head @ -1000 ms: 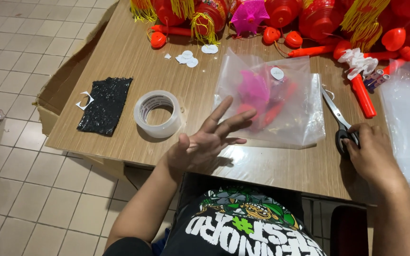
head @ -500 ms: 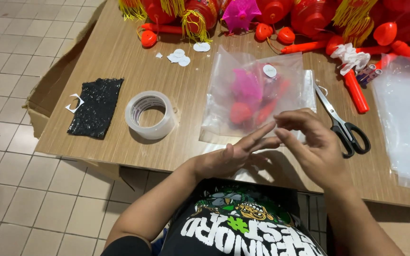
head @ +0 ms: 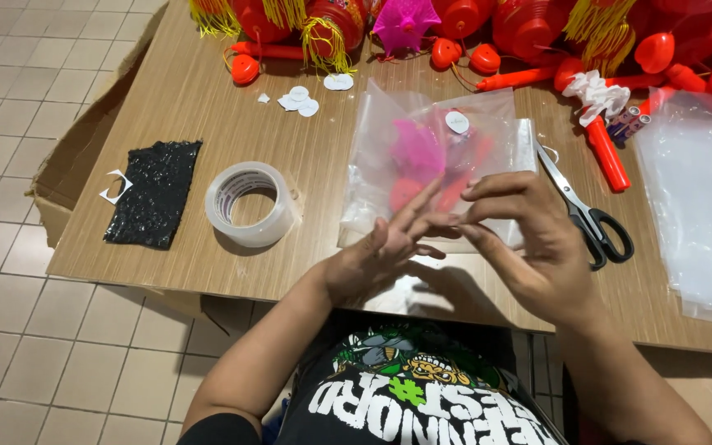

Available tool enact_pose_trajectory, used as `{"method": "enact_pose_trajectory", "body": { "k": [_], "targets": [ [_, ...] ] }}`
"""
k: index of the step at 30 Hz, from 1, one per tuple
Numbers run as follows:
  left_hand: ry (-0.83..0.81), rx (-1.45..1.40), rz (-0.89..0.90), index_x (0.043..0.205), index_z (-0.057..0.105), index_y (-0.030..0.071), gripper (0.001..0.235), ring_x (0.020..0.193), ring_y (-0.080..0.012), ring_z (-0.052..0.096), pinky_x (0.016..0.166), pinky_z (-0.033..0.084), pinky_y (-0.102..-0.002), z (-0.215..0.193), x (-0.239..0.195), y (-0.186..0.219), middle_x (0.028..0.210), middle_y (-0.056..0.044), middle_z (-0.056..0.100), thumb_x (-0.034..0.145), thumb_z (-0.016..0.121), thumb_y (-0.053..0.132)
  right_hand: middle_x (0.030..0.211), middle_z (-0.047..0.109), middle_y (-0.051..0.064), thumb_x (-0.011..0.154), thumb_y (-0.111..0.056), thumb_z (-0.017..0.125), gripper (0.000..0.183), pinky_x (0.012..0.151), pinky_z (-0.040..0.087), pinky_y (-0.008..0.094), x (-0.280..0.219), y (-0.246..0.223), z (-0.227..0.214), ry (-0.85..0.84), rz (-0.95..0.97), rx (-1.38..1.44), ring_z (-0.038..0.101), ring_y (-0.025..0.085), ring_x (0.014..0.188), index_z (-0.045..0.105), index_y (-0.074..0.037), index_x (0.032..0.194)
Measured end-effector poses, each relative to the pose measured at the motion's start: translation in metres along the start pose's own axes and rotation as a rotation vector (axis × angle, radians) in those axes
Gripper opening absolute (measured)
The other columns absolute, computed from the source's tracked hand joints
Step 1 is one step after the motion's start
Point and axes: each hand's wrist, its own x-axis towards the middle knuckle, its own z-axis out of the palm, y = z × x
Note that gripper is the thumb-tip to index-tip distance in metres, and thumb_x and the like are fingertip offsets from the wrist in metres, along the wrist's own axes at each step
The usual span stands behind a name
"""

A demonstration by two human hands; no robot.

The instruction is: Assembling a red lantern toy by cutting adhesive pads, applying them to components, and joining the lantern body and handle.

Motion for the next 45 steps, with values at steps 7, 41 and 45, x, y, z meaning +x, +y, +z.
{"method": "enact_pose_trajectory", "body": {
  "k": [7,41,45],
  "targets": [
    [0.295,0.175,-0.239,0.163,0.012,0.022,0.103,0.124,-0.0263,0.048,0.088,0.05,-0.046,0.023,-0.001,0.059,0.149,-0.012,0.048,0.085,0.058,0.071,0.106,0.06,0.005,0.108,-0.001,0.074,0.021,0.093,0.054,0.023,0.039,0.03,-0.033,0.192,0.25,0.103,0.059,0.012,0.098,0.054,-0.008,0.114],
    [0.155,1.825,-0.094,0.163,0.01,0.023,0.074,0.158,-0.0261,0.029,0.123,-0.011,-0.063,-0.06,0.079,0.033,0.165,-0.009,0.043,0.105,0.012,0.069,0.1,0.07,-0.001,0.092,-0.007,0.075,0.023,0.097,0.058,0.019,0.084,0.121,-0.026,-0.083,0.628,0.431,0.068,0.006,0.1,0.065,-0.013,0.112],
    [0.149,1.847,-0.092,0.163,0.012,0.02,0.075,0.158,-0.0261,0.03,0.123,-0.008,-0.063,-0.061,0.077,0.032,0.166,-0.008,0.042,0.105,0.013,0.068,0.108,0.072,0.005,0.09,0.0,0.074,0.024,0.096,0.06,0.019,0.08,0.124,-0.027,-0.124,0.618,0.498,0.071,0.01,0.099,0.064,-0.008,0.11]
  ]
}}
